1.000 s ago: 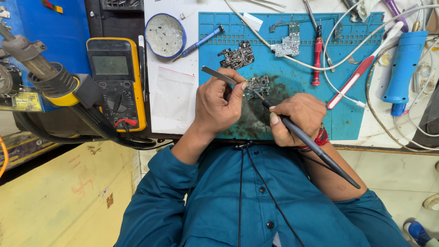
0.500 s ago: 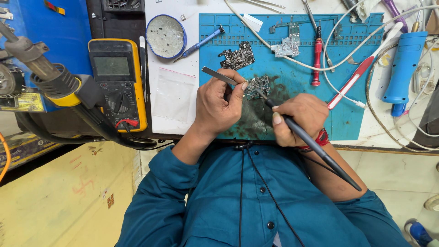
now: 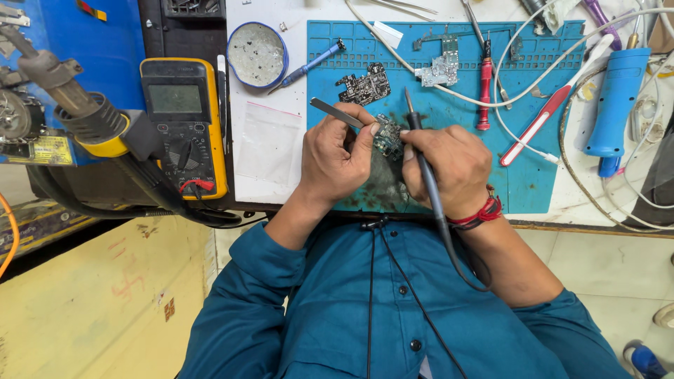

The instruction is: The person solders components on a small circuit board at a repair workbench, holding the board with tweezers in one hand while applying a soldering iron with the other. They reposition the board and continue soldering different points, with a multimeter, hot air gun, and solder wire on the bench.

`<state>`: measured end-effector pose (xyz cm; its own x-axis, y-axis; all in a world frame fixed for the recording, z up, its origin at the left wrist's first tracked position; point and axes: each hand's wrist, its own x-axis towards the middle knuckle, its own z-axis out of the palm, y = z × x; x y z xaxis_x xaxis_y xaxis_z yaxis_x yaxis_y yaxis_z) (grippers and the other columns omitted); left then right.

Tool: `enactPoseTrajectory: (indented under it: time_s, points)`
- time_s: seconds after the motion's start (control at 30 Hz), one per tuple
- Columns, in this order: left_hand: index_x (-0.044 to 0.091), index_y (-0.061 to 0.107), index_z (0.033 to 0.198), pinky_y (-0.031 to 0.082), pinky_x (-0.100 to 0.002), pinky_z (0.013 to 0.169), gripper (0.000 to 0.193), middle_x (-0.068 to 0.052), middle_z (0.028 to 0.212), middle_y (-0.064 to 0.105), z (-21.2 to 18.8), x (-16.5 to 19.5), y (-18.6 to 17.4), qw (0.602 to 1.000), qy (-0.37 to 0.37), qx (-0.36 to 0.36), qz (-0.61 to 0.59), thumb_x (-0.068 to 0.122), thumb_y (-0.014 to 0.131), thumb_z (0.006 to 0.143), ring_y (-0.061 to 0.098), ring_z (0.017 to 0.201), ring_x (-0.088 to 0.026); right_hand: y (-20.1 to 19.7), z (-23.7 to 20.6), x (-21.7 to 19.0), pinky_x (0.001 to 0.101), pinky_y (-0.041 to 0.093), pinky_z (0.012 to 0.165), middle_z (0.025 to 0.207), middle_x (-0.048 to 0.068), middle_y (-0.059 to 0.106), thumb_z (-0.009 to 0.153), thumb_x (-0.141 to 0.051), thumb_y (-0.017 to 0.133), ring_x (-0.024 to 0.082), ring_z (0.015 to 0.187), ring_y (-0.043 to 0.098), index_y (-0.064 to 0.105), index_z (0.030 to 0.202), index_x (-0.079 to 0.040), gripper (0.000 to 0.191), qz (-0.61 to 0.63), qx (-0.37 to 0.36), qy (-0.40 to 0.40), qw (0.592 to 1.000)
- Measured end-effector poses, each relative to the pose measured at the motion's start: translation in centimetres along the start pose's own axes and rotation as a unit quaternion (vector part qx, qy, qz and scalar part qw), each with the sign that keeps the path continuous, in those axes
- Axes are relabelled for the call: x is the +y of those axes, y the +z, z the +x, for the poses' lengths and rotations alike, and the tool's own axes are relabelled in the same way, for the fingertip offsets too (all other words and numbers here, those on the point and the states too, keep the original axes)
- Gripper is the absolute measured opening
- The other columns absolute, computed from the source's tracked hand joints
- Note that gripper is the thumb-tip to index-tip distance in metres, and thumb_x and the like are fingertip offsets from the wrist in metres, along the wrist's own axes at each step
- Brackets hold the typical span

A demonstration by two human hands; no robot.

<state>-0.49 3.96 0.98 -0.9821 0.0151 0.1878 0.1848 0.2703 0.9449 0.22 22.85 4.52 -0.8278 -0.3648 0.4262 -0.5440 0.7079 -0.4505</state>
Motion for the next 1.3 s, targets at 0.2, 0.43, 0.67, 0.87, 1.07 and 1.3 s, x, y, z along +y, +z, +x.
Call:
enactPoseTrajectory:
  time_s: [0.2, 0.43, 0.67, 0.87, 1.07, 1.3]
  points:
    - [0.003, 0.062, 0.099, 0.048, -0.028, 0.053, 0.01, -0.004, 0.086, 0.068, 0.0, 0.1, 0.0, 1.0, -0.006, -0.004, -0.006, 0.005, 0.072, 0.098, 0.062, 0.058, -0.011, 0.2, -0.6, 0.4, 0.0375, 0.049, 0.066, 0.087, 0.009, 0.072, 0.085, -0.003, 0.074, 0.026, 0.071, 0.062, 0.07, 0.109, -0.005, 0.024, -0.002, -0.002, -0.004, 1.0]
    - [0.004, 0.062, 0.1, 0.047, -0.027, 0.054, 0.009, -0.003, 0.085, 0.068, -0.1, 0.0, -0.1, 1.0, -0.01, 0.0, -0.014, 0.005, 0.071, 0.099, 0.061, 0.058, -0.01, 0.7, -2.6, 1.6, 0.0333, 0.049, 0.065, 0.096, 0.005, 0.077, 0.105, -0.009, 0.073, 0.022, 0.073, 0.067, 0.063, 0.12, -0.001, 0.02, 0.037, 0.055, 0.003, 0.998]
    - [0.004, 0.062, 0.1, 0.043, -0.026, 0.051, 0.007, -0.002, 0.08, 0.066, -0.2, 0.1, -0.1, 0.999, -0.03, 0.003, -0.017, 0.005, 0.07, 0.1, 0.056, 0.055, -0.008, 0.7, -3.5, 2.3, 0.0349, 0.052, 0.064, 0.086, 0.009, 0.07, 0.103, -0.015, 0.065, 0.026, 0.074, 0.069, 0.065, 0.107, -0.005, 0.012, 0.141, 0.085, -0.029, 0.986]
    - [0.003, 0.062, 0.099, 0.044, -0.026, 0.052, 0.008, -0.003, 0.084, 0.067, -0.2, -0.1, 0.0, 1.0, -0.02, 0.008, -0.018, 0.004, 0.07, 0.1, 0.058, 0.056, -0.008, 0.5, -3.2, 2.2, 0.0393, 0.048, 0.063, 0.077, 0.01, 0.067, 0.096, -0.014, 0.065, 0.028, 0.065, 0.064, 0.068, 0.094, -0.005, 0.009, 0.134, 0.04, -0.034, 0.99]
    - [0.003, 0.061, 0.099, 0.045, -0.026, 0.053, 0.009, -0.003, 0.087, 0.068, -0.2, 0.0, 0.0, 1.0, -0.011, 0.01, -0.015, 0.004, 0.07, 0.1, 0.058, 0.057, -0.008, 0.5, -2.8, 2.0, 0.0386, 0.047, 0.061, 0.076, 0.009, 0.067, 0.096, -0.014, 0.065, 0.026, 0.063, 0.063, 0.068, 0.094, -0.005, 0.01, 0.146, 0.026, -0.029, 0.988]
    - [0.003, 0.061, 0.099, 0.045, -0.026, 0.053, 0.01, -0.005, 0.09, 0.068, -0.1, -0.1, 0.1, 1.0, 0.002, 0.011, -0.011, 0.003, 0.07, 0.1, 0.059, 0.058, -0.009, 0.6, -2.8, 2.1, 0.0389, 0.047, 0.061, 0.075, 0.009, 0.067, 0.095, -0.015, 0.065, 0.027, 0.063, 0.063, 0.068, 0.093, -0.006, 0.009, 0.138, 0.027, -0.033, 0.99]
